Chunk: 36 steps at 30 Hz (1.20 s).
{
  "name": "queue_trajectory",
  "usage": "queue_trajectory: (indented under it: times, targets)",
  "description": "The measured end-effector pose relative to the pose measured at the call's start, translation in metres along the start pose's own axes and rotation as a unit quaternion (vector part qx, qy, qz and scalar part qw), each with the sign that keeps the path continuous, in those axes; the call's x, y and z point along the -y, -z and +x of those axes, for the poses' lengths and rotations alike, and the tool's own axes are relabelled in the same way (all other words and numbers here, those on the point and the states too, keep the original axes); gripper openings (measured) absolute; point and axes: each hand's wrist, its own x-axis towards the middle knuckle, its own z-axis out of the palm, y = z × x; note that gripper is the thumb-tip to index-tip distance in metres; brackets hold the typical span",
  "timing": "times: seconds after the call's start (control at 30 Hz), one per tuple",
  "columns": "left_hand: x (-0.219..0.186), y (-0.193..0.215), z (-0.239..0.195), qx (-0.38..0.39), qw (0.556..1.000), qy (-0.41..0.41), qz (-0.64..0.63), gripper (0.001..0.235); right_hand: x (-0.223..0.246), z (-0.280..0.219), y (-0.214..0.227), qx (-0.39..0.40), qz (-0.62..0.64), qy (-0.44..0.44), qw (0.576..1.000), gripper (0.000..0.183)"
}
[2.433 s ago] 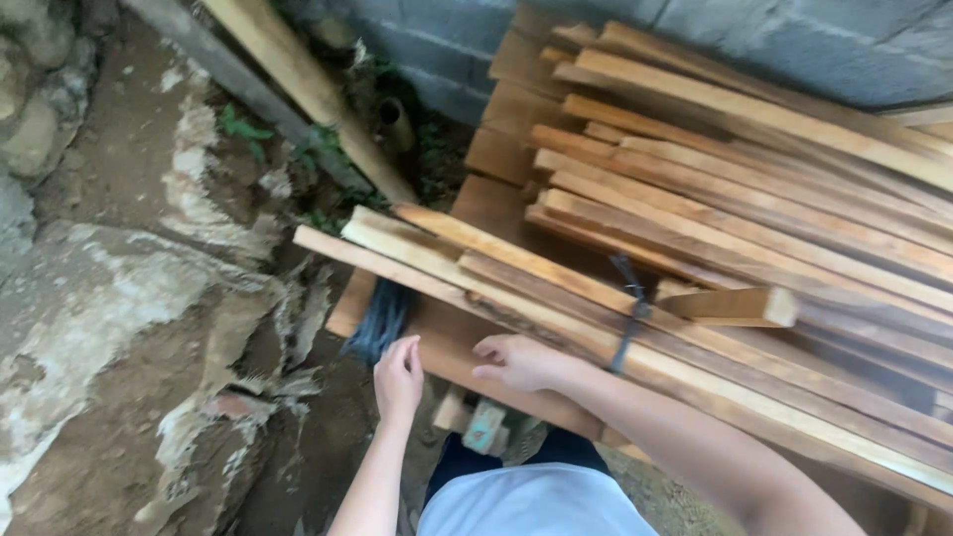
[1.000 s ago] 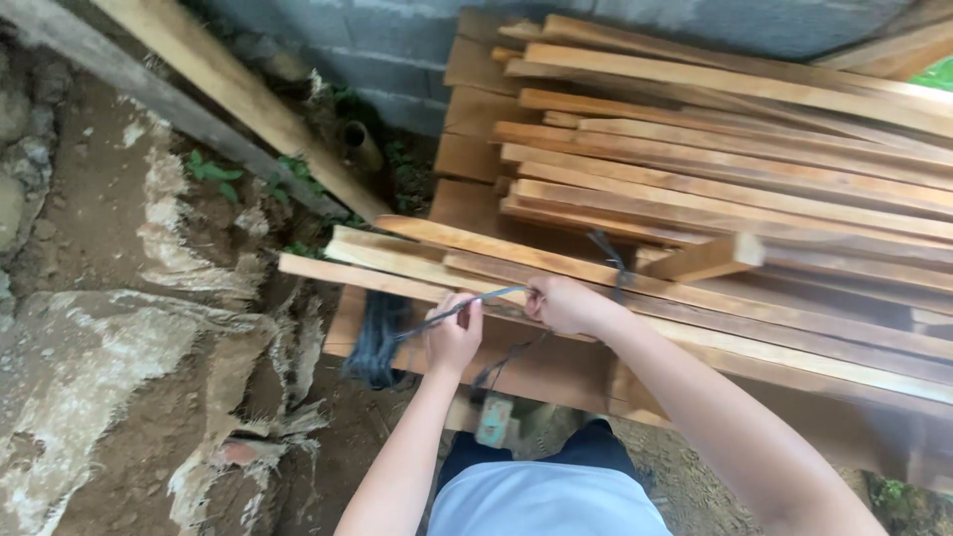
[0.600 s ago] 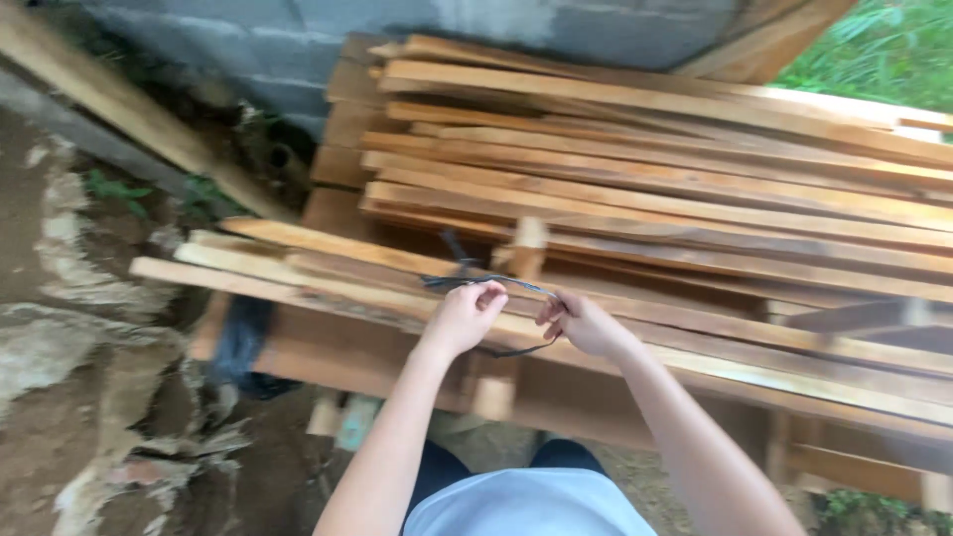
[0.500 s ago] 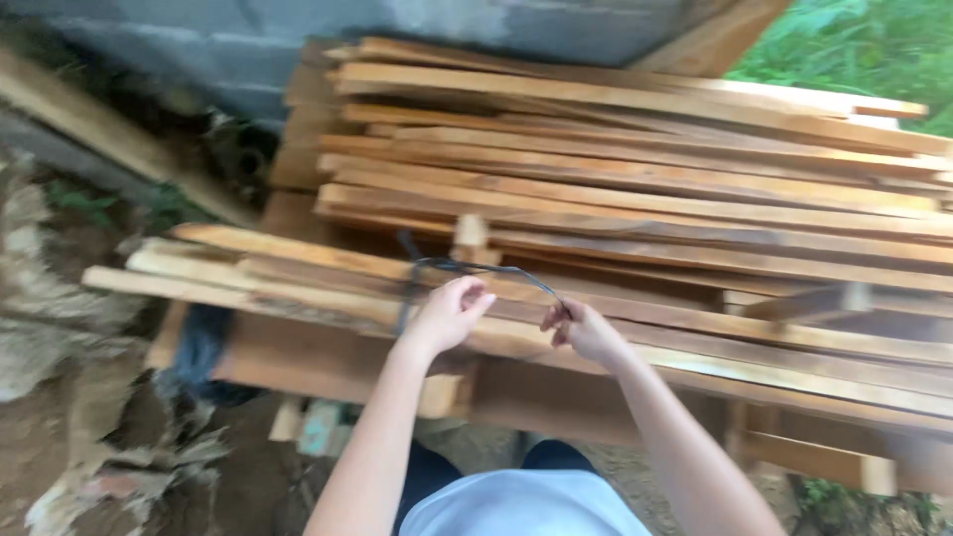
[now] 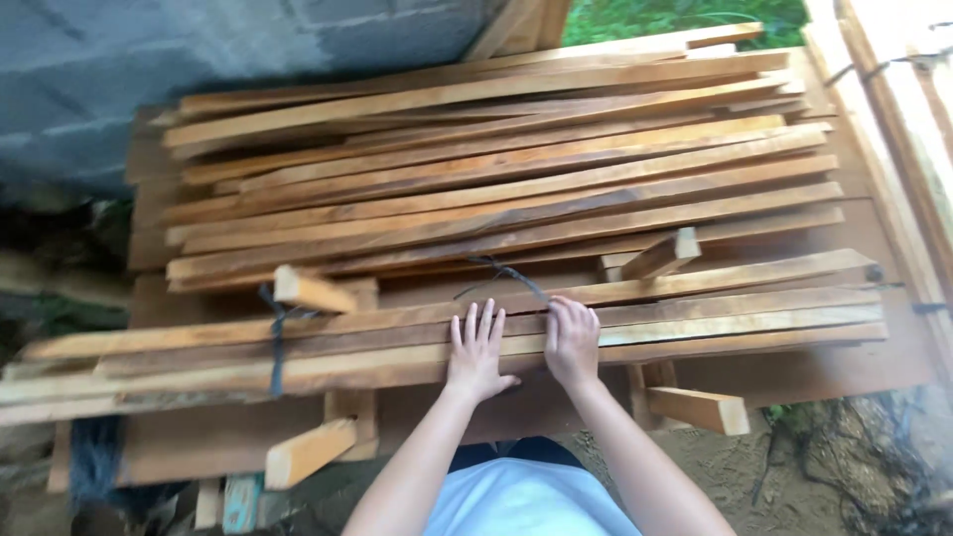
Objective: The person ties a bundle of wooden planks together using a black strap. They wrap the strap around the wood, pull it tight, and secure it with a knot. The person then lifts the tied bundle and places it on top of a larger stack of similar planks.
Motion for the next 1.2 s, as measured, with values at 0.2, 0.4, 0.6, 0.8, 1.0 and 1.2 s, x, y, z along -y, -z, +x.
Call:
queue_trajectory:
  times: [0.2, 0.4, 0.6, 0.8, 1.0, 1.2]
  targets:
    - [0.006, -0.025, 0.02, -0.11, 0.988, -0.074, 0.081, 0.125, -0.008, -0.007, 0.003, 0.018, -0.015, 0.108, 0.994, 0.032]
    - [0.009, -0.037, 0.023, -0.142, 0.982, -0.105, 0.071, 0.122, -0.005, -0.004, 0.002, 0.011, -0.038, 0.091, 0.995, 0.033]
    - [0.009, -0.04, 0.023, -0.133, 0.986, -0.083, 0.059, 0.123, -0.004, 0.012, -0.015, 0.06, -0.07, 0.056, 0.994, 0.044]
    - [0.005, -0.046, 0.023, -0.144, 0.986, -0.071, 0.051, 0.123, -0.027, 0.067, -0.075, 0.189, -0.117, 0.045, 0.974, 0.028]
    - [0.005, -0.047, 0.026, -0.151, 0.986, -0.062, 0.046, 0.125, -0.039, 0.109, -0.108, 0.55, -0.125, -0.085, 0.821, 0.068]
    - [0.008, -0.049, 0.028, -0.106, 0.991, -0.065, 0.052, 0.126, -0.008, 0.143, -0.055, 0.661, -0.041, -0.074, 0.746, 0.062]
